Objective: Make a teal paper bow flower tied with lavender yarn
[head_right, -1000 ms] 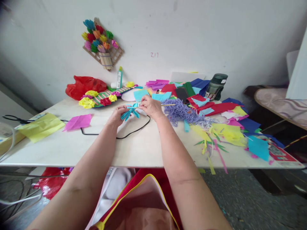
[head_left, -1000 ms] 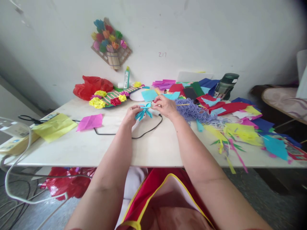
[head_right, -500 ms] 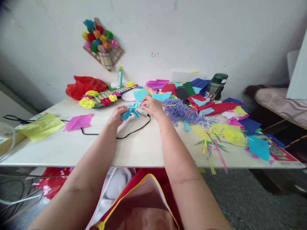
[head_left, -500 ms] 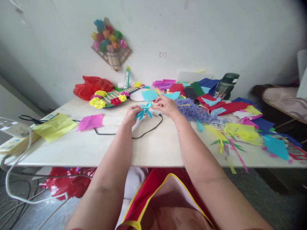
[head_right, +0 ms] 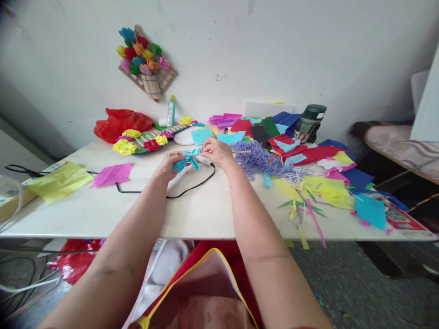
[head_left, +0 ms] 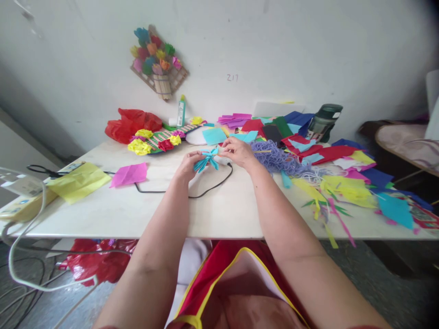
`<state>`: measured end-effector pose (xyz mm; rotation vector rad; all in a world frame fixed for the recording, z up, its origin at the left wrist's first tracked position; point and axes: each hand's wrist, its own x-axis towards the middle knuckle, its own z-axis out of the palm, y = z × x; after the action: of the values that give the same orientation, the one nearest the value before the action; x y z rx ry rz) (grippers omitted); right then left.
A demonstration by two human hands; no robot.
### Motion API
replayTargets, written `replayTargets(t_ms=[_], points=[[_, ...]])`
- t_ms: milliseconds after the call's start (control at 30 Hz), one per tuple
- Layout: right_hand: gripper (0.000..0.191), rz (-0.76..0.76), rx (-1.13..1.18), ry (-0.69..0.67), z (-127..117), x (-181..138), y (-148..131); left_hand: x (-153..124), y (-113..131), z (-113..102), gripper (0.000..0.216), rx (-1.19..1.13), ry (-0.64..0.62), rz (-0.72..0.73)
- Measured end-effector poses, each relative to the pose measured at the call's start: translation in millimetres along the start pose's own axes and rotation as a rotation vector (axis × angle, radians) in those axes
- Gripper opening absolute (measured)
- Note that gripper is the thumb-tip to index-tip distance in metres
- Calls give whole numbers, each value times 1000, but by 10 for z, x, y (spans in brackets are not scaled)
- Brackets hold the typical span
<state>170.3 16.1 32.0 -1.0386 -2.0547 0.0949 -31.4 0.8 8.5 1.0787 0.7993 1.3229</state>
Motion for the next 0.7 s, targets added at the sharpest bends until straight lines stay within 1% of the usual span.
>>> replayTargets(t_ms=[200, 367, 700], points=[[9, 9, 41, -17, 8, 6, 4, 20, -17, -29, 24, -19, -19, 19], [11, 17, 74, -17, 12, 0, 1, 18, -15, -32, 24, -17, -37, 11], [12, 12, 84, -28, 33, -2, 33, 15, -25, -41, 27, -4, -14, -17]])
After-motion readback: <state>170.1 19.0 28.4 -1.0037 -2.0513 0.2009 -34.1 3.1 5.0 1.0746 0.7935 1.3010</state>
